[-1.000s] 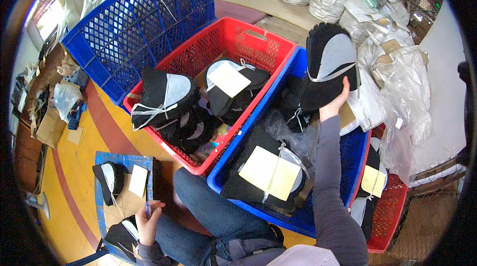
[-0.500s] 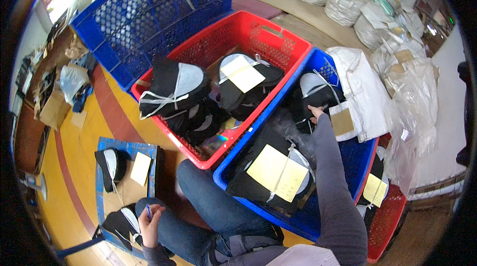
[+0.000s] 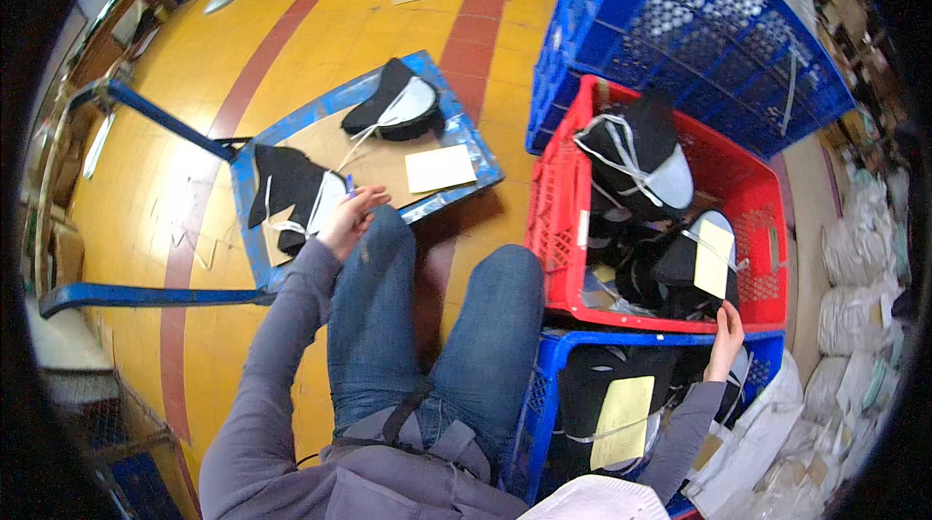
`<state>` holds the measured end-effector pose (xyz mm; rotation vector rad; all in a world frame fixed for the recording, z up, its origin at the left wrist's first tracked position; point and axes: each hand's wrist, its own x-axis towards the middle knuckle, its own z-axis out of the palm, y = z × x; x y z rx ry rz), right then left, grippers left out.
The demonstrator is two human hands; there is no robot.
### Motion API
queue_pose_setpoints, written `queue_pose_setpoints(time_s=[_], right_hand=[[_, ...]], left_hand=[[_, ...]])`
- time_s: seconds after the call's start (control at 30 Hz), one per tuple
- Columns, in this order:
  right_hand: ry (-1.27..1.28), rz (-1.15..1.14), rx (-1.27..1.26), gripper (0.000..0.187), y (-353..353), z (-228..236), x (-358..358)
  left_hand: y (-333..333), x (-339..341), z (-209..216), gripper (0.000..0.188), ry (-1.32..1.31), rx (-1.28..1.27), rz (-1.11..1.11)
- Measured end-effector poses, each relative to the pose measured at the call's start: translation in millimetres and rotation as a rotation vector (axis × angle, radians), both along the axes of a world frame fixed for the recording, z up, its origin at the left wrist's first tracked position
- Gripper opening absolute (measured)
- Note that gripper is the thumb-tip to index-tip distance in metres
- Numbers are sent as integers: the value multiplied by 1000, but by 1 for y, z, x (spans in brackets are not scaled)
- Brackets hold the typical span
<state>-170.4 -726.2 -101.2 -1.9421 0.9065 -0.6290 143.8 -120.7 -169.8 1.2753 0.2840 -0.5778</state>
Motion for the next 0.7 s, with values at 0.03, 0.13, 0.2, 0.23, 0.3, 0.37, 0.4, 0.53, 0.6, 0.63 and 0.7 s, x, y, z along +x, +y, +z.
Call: queue_pose_setpoints(time_s=[0.03, 0.13, 0.2, 0.23, 0.3, 0.37, 0.4, 0.53, 0.6, 0.63, 0.7], right_hand=[[122, 71, -290, 30, 16, 14, 22], [80, 336, -438, 29, 93, 34, 99], [272, 448, -201, 47, 146, 25, 149], [341, 524, -258, 57, 154, 9, 161], [639, 587, -398, 62, 181, -5, 186], [743, 537, -496, 54, 211, -16, 213], [715, 470, -514, 49, 215, -37, 218], [681, 328, -581, 35, 228, -40, 220], [743, 290, -640, 34, 230, -40, 220], [767, 268, -640, 34, 228, -38, 218], [829, 266, -631, 35, 227, -35, 216]], left_hand=[[-4, 7, -13, 28, 34, -31, 58], [-2, 38, -53, 29, 182, -387, 88], [12, 61, -96, 33, 154, -454, 177], [-8, 70, -107, 36, 165, -411, 256], [-32, 95, -130, 41, 216, -359, 448], [-24, 129, -162, 37, 286, -342, 624], [-13, 145, -178, 37, 263, -302, 638], [-3, 199, -212, 44, 275, -192, 753], [-8, 218, -216, 49, 333, -178, 818], [-16, 221, -219, 58, 175, -261, 722], [-35, 236, -210, 54, 284, -250, 789]])
